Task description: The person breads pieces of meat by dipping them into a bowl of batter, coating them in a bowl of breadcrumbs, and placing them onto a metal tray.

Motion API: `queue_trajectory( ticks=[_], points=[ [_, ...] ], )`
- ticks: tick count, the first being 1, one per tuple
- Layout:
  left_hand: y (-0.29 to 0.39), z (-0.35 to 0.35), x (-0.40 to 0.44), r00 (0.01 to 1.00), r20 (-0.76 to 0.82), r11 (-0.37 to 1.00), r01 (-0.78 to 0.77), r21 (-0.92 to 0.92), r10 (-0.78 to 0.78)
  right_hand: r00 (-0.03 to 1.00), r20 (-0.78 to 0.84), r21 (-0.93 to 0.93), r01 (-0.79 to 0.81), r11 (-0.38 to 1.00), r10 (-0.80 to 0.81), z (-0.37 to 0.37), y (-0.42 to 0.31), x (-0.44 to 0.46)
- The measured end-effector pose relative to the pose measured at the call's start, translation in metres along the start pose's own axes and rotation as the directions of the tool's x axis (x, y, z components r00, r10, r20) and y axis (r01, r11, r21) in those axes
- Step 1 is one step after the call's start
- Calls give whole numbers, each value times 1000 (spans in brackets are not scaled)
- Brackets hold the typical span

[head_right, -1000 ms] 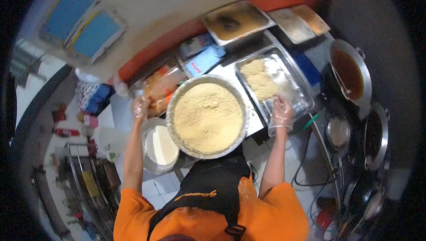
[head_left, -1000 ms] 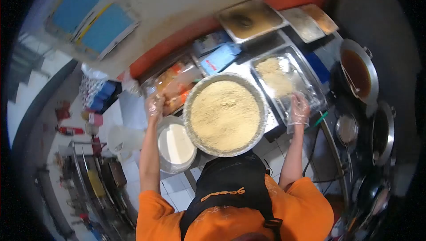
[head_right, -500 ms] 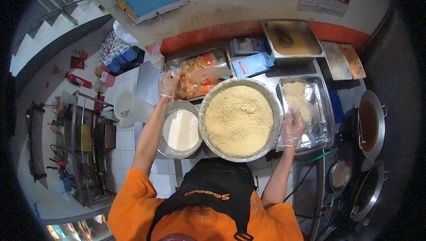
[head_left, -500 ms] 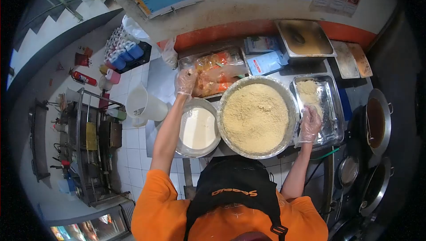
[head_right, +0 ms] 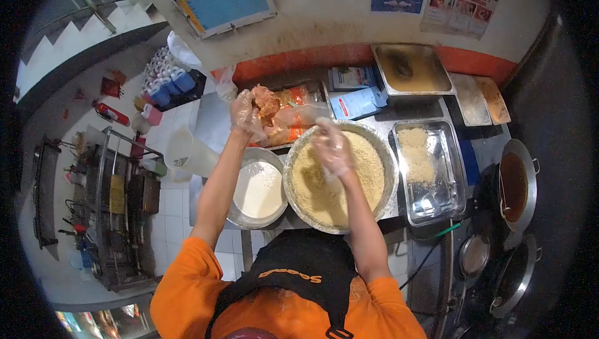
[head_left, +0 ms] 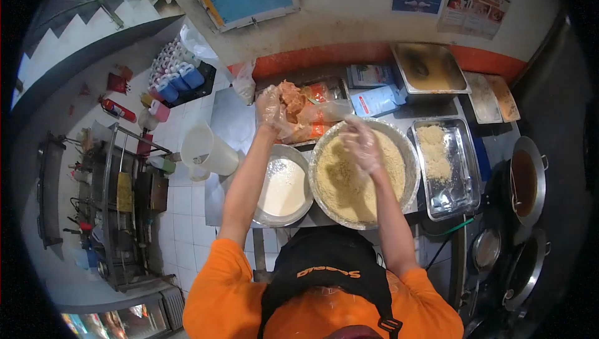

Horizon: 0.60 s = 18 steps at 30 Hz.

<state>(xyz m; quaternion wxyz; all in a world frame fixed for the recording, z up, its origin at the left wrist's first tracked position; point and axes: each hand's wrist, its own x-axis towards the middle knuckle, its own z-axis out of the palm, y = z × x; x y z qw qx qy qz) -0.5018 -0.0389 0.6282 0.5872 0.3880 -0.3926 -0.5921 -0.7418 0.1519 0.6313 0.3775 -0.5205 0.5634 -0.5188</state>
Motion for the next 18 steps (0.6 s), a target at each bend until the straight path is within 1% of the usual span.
queue_trajectory(
  ticks=[1, 2, 3, 4, 5, 7, 8, 9, 11, 12, 13, 15, 16, 17, 18],
  points=[
    [-1, 4, -2, 1000, 4, 1000, -5, 3, 5, 1000, 18, -121, 6, 993, -4, 22, -10, 14],
    [-1, 8, -3, 998, 67, 993, 3, -120, 5, 999, 35, -240, 14, 971, -6, 44, -21, 28],
    [0, 12, -5, 991, 130, 971, 18, -240, 14, 998, 52, -218, 52, 974, -42, 64, -18, 45],
    [10, 17, -13, 975, 215, 946, 118, -302, -53, 994, 72, -197, 93, 976, -80, 81, -10, 61],
    [11, 19, -15, 976, 217, 947, 105, -303, -39, 993, 73, -196, 106, 975, -93, 93, -7, 74],
    [6, 16, -13, 963, 210, 866, 249, -434, -171, 952, -61, 49, 304, 951, -301, 111, -18, 92],
    [4, 12, -8, 964, 214, 851, 243, -465, -158, 952, -94, -80, 284, 955, -291, 111, -25, 89],
    [6, 9, -7, 971, 193, 852, 220, -475, -143, 951, -70, -75, 296, 952, -301, 113, -23, 94],
    [9, 1, -8, 977, 171, 876, 194, -442, -130, 965, 15, 95, 260, 961, -263, 113, -8, 102],
    [18, 3, -14, 972, 186, 862, 215, -458, -144, 969, 68, 214, 217, 953, -236, 115, -4, 103],
    [22, 2, -18, 977, 165, 861, 201, -467, -138, 967, 91, 215, 213, 953, -237, 117, -1, 103],
    [29, 4, -20, 970, 140, 854, 241, -460, -199, 935, 74, 356, 300, 885, -347, 121, -1, 105],
    [32, 4, -22, 960, 185, 834, 273, -480, -208, 939, 121, 231, 290, 929, -323, 116, -9, 100],
    [35, 5, -23, 962, 182, 835, 267, -481, -203, 936, 126, 233, 293, 927, -327, 121, -8, 101],
    [36, 7, -26, 970, 147, 872, 238, -429, -193, 937, 97, 182, 314, 932, -335, 126, -2, 101]
  ],
)
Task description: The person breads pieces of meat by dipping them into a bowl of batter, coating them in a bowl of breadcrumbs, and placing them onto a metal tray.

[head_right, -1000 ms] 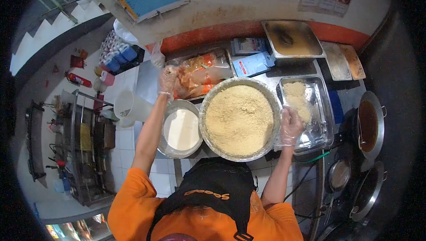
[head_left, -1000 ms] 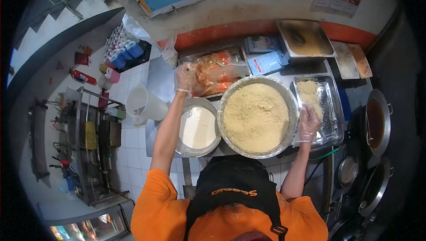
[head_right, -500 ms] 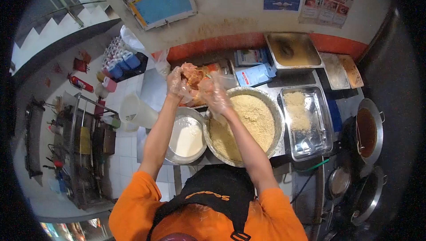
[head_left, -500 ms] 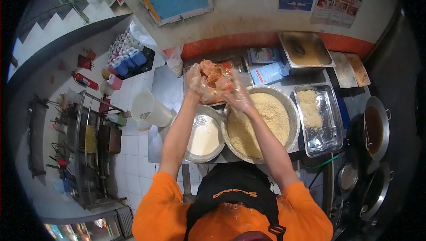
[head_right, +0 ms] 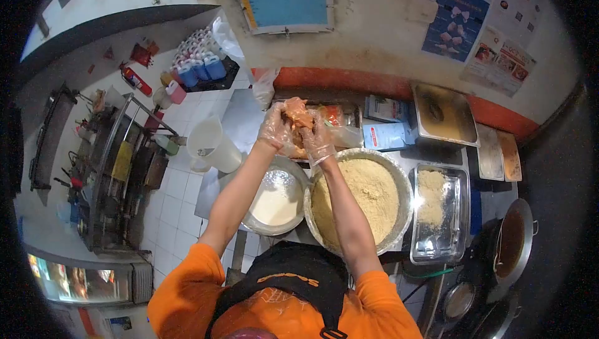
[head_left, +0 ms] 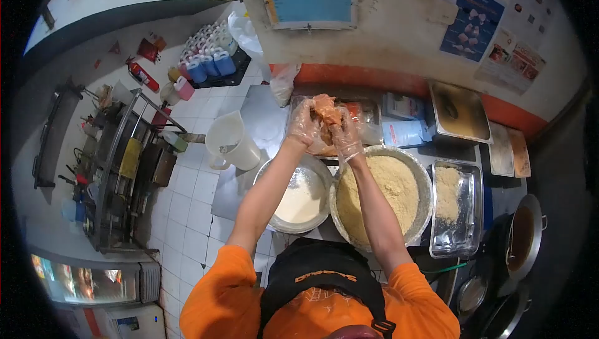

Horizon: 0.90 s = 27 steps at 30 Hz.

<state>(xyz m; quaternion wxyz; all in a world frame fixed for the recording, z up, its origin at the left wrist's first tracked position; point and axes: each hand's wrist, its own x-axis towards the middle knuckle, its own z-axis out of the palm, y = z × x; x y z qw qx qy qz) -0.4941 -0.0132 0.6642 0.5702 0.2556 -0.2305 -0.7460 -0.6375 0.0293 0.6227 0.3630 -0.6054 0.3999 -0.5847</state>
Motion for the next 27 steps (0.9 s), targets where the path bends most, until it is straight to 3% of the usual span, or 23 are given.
queue_trajectory(
  ticks=[2, 5, 7, 8, 11, 12, 13, 14, 15, 16, 17, 19, 21, 23, 24, 27],
  points=[
    [-1, 6, -3, 999, -24, 998, -28, 64, 30, 1000, -25, -55, 14, 998, -16, 7, 12, 2],
    [0, 3, 3, 998, -61, 996, -12, 84, 17, 984, -125, 17, 130, 991, -127, 13, 29, 11],
    [5, -4, 15, 999, 35, 998, 17, -55, -15, 993, -112, -31, 39, 999, -42, 7, 28, 15],
    [7, -5, 13, 999, 35, 998, 16, -59, -14, 997, -71, -70, -39, 997, 34, -4, 16, 11],
    [22, 5, 2, 998, -34, 998, -50, -47, 48, 994, 73, -180, -68, 981, 82, -19, 38, 18],
    [20, -6, 4, 997, 8, 997, -75, -23, 76, 928, 188, -234, -276, 932, 322, -27, 21, 17],
    [19, -13, 5, 993, 50, 995, -102, 1, 102, 926, 190, -233, -279, 932, 325, -27, -2, 17],
    [23, -4, -8, 994, 44, 995, -100, 1, 100, 906, 225, 101, -388, 916, 359, -23, -25, 14],
    [31, 17, -29, 998, 56, 1000, -24, -5, 24, 886, 268, 417, -461, 783, 378, -19, -46, 11],
    [35, 29, -41, 996, 72, 999, 51, -11, -50, 884, 302, 599, -467, 651, 356, -15, -65, 7],
    [29, 21, -42, 996, 68, 998, 54, -14, -53, 882, 302, 597, -471, 649, 361, -13, -56, 6],
    [25, 24, -54, 973, 229, 999, -48, 26, 41, 925, 178, 244, -371, 896, 335, -6, -48, 8],
    [28, 24, -68, 978, 199, 997, -68, 39, 59, 914, 201, 168, -386, 907, 351, -17, -53, -1],
    [35, 13, -84, 967, 220, 989, 110, 94, -128, 956, 246, 19, -168, 986, 159, -23, -58, -11],
    [23, -14, -73, 953, 269, 962, 63, 264, -136, 964, 265, -11, -21, 1000, 24, -24, -55, -14],
    [13, -6, -104, 975, 134, 965, 146, 219, -178, 909, 366, -92, -179, 980, 200, -27, -92, -28]
  ],
)
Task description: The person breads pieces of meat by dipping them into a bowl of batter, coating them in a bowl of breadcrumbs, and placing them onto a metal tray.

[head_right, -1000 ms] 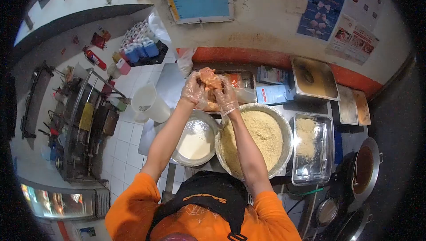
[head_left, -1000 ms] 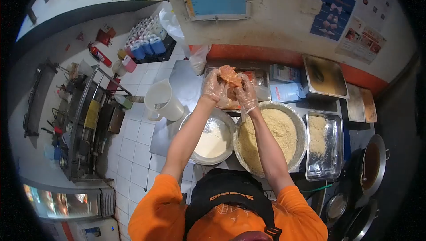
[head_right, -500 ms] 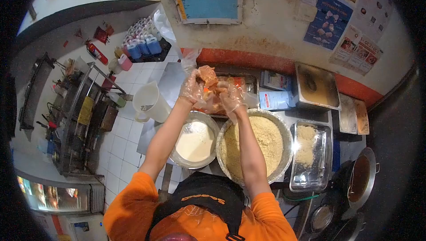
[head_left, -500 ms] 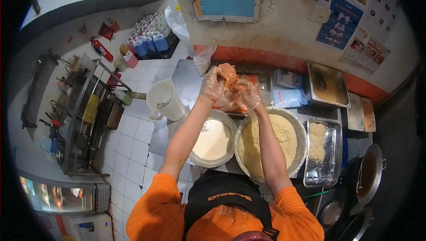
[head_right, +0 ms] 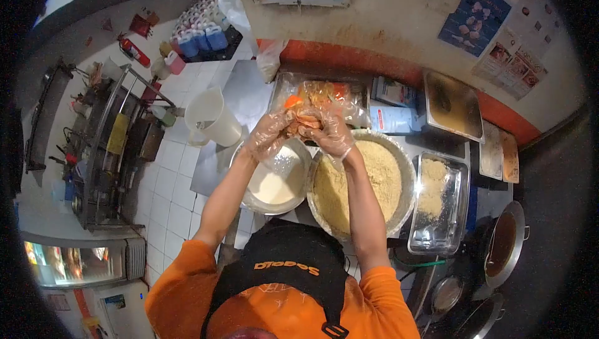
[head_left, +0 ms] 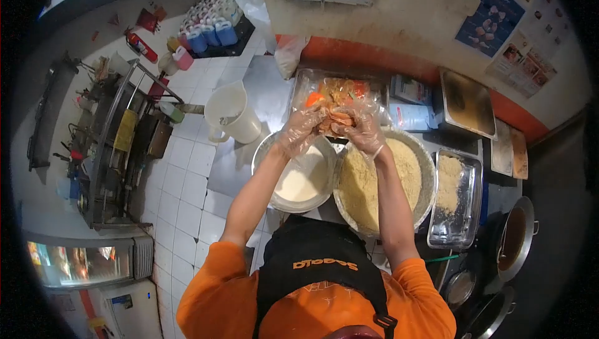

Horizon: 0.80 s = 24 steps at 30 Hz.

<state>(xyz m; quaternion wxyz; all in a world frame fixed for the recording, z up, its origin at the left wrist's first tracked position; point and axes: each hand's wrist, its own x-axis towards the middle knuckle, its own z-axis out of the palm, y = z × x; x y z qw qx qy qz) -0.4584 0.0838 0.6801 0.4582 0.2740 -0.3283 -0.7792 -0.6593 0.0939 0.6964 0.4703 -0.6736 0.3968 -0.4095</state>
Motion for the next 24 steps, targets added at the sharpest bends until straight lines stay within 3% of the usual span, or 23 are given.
queue_trajectory(
  ticks=[1, 2, 4, 6, 8, 10, 12, 13, 14, 16, 17, 18, 20, 21, 22, 24],
  points=[
    [-7, -10, -5, 994, -43, 985, -93, 143, 100, 999, -5, 48, -34, 998, 34, 2, 20, -3],
    [-12, -14, -13, 994, -54, 987, -82, 134, 90, 999, 1, 52, -49, 997, 49, 0, 24, -10],
    [-15, -11, -23, 973, -144, 897, -105, 430, 183, 950, 149, 140, -293, 946, 273, -4, 16, -19],
    [-16, -1, -35, 965, -145, 908, -146, 393, 218, 967, 92, 215, -251, 944, 237, 4, 29, -25],
    [-12, 3, -47, 961, -166, 915, -146, 376, 222, 943, 53, 206, -333, 920, 330, 14, 20, -35],
    [-12, -1, -51, 948, -199, 883, -137, 449, 249, 957, 70, 263, -291, 920, 283, 23, 16, -46],
    [-13, -11, -57, 916, -124, 716, -208, 666, 381, 955, 151, 346, -293, 891, 256, 26, 6, -56],
    [-15, -14, -62, 917, -198, 679, -99, 727, 345, 913, 229, 264, -393, 881, 339, 22, 9, -58],
    [-18, -22, -68, 918, -209, 684, -85, 724, 336, 907, 236, 268, -405, 874, 348, 20, 18, -66],
    [-16, -34, -80, 958, -68, 535, -97, 839, 279, 973, 13, -162, -225, 961, 230, 20, 24, -76],
    [-15, -40, -88, 965, 1, 403, -110, 908, 261, 937, -6, -40, -349, 936, 349, 13, 23, -87],
    [-22, -50, -93, 965, -13, 409, -99, 907, 263, 935, 8, -41, -353, 935, 354, 7, 18, -95],
    [-43, -73, -100, 983, -184, 546, 152, 824, 3, 927, -121, -137, -370, 919, 355, -8, 17, -110],
    [-47, -67, -109, 986, -30, -7, 31, 999, 163, 927, -113, -135, -371, 919, 358, -15, 20, -119],
    [-53, -65, -114, 986, -33, -8, 35, 999, 165, 894, -156, -192, -444, 875, 420, -23, 25, -128],
    [-68, -63, -124, 982, -188, -361, 168, 917, -20, 854, -203, -244, -517, 820, 478, -34, 35, -145]
  ],
)
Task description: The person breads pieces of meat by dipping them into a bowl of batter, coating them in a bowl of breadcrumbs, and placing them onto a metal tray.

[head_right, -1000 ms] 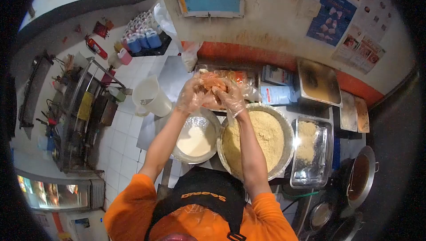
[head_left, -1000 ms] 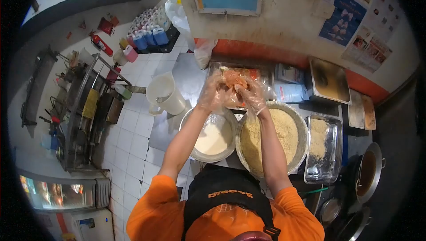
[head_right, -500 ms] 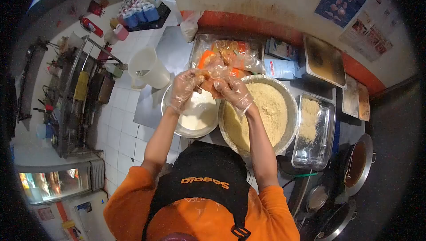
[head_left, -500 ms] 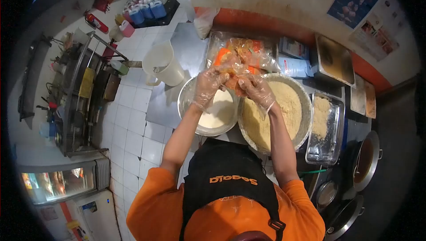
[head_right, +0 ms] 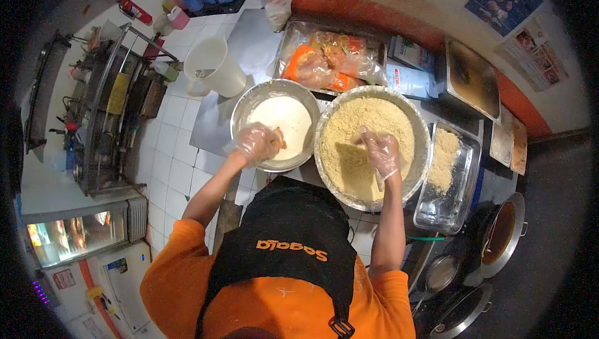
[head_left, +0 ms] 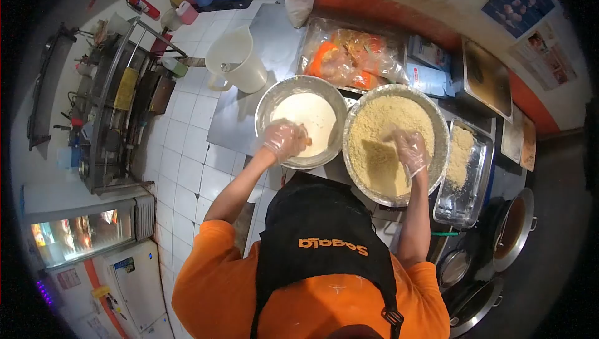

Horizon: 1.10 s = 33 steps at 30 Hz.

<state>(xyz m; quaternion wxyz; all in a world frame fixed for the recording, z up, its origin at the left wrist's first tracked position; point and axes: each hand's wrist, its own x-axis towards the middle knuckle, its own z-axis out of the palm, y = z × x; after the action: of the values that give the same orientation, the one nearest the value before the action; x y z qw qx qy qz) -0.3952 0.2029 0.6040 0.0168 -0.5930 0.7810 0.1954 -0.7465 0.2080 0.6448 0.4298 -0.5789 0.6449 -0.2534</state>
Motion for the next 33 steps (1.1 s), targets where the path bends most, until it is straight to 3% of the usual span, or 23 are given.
queue_trajectory(
  ticks=[2, 4, 5, 6, 7, 9, 10, 12, 13, 17, 18, 19, 20, 22, 23, 25, 27, 29, 30, 32, 33],
  points=[
    [-6, 5, -6, 995, -21, 996, -94, -4, 94, 982, -189, -200, -69, 977, 31, -4, 18, -3],
    [-9, -4, -10, 994, -99, 941, 12, -338, -48, 986, -133, -303, -133, 944, 96, -8, 48, 2],
    [-32, 10, -4, 993, -32, 727, 59, -684, -111, 979, -142, -327, 95, 940, -148, 1, 80, 8],
    [-40, 2, 1, 993, -33, 726, 58, -685, -111, 910, -145, -349, 319, 881, -387, 6, 97, 12],
    [-44, -9, 4, 986, -31, 863, 126, -489, -162, 911, -145, -349, 319, 881, -387, 10, 80, 9],
    [-45, -13, 15, 973, -15, 970, 227, -87, -229, 927, -54, -696, 233, 680, -372, 26, 37, 3],
    [-47, 1, 23, 973, -16, 970, 227, -85, -229, 926, -55, -695, 233, 680, -374, 29, 15, -1],
    [-48, 34, 36, 956, -100, 954, 285, 98, -275, 998, 44, -789, 62, 611, -45, 32, -14, -9],
    [-38, 31, 35, 953, -65, 945, 302, 128, -296, 990, 41, -790, 115, 603, -135, 39, 17, 3],
    [-33, 15, 36, 945, -88, 948, 317, 16, -315, 981, 58, -709, 169, 684, -183, 36, 89, 24],
    [-44, 6, 30, 967, -21, 928, 237, -288, -254, 966, 66, -678, 228, 699, -251, 29, 100, 25],
    [-47, -3, 24, 984, 25, 809, 159, -567, -176, 946, 72, -643, 286, 711, -316, 26, 98, 23],
    [-45, -8, 22, 984, 26, 809, 160, -566, -177, 946, 73, -642, 286, 712, -315, 22, 96, 24],
    [-36, -23, 11, 968, -144, 855, 105, -507, -204, 982, 91, -618, 187, 763, -167, 3, 53, 13],
    [-30, -36, 5, 970, -139, 859, 105, -502, -200, 942, 2, -595, 271, 757, -335, -1, 45, 3],
    [-17, -60, -8, 948, -259, 716, -51, -696, -184, 926, -44, -523, 299, 798, -375, -5, 44, 1],
    [-1, -76, -9, 939, -244, 756, 24, -654, -241, 905, -94, -451, 332, 828, -414, -10, 29, -3],
    [6, -76, -10, 925, -233, 787, 103, -609, -301, 998, -61, -287, 15, 958, -34, -13, -4, -15],
    [9, -73, -11, 927, -188, 838, 188, -513, -323, 997, -65, -286, 9, 958, -29, -11, 4, -15],
    [4, -69, 4, 933, -167, 889, 235, -392, -320, 919, -137, -445, 276, 852, -369, 0, 30, 2],
    [-8, -55, -2, 914, -233, 789, 134, -600, -333, 943, -134, -379, 234, 895, -304, 5, 37, 4]
  ],
)
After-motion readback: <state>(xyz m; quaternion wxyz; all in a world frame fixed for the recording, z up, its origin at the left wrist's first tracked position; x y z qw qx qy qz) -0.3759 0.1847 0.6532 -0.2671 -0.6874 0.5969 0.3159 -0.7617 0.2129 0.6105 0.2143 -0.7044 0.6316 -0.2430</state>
